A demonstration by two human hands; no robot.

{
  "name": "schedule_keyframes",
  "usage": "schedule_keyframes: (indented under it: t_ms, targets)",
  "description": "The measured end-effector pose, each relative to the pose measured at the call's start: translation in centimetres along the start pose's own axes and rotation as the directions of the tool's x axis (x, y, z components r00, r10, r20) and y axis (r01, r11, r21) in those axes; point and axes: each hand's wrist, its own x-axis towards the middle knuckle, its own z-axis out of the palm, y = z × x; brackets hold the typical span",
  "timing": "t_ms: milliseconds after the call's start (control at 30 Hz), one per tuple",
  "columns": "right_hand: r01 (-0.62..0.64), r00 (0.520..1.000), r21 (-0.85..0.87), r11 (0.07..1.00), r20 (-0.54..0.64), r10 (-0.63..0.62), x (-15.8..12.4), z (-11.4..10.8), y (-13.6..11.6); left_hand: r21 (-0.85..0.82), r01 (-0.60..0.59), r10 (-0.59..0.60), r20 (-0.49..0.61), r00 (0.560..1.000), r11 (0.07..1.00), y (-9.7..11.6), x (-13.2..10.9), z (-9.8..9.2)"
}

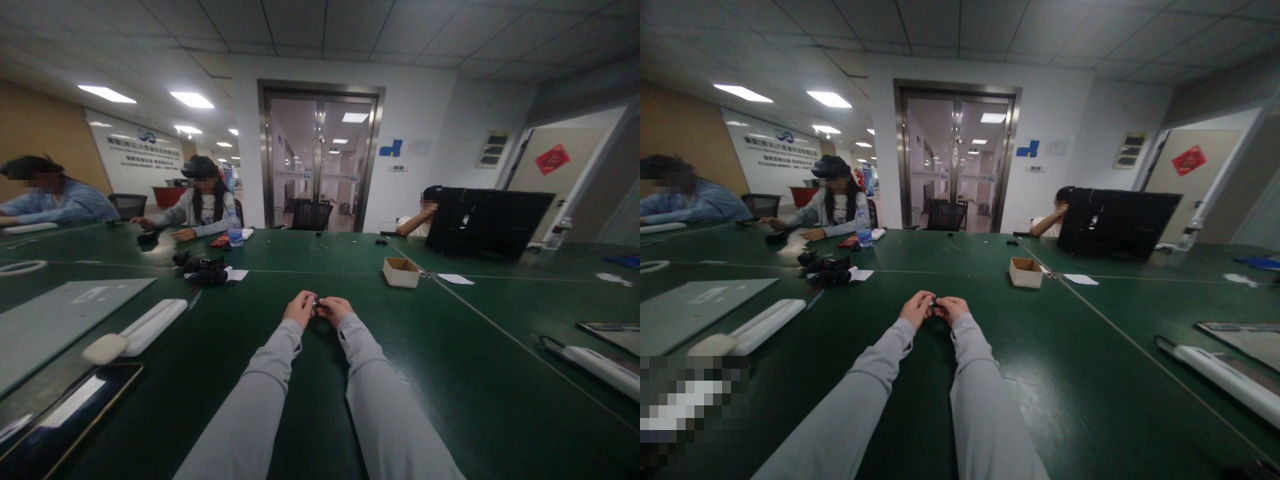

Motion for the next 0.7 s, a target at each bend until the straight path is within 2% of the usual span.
schedule_keyframes:
  t_ms: [400,700]
  targets:
    - [0.002,1.0,-0.006,1.0,0.018,-0.002,-0.33,0.15,-0.26,-0.047,0.007,-0.007,0.012,1.0,0.999,-0.14,0.18,0.07]
    - [0.033,0.993,-0.009,0.999,-0.114,-0.034,-0.17,0.04,-0.38,0.014,-0.11,0.11,-0.058,0.992,0.994,-0.71,0.49,-0.13]
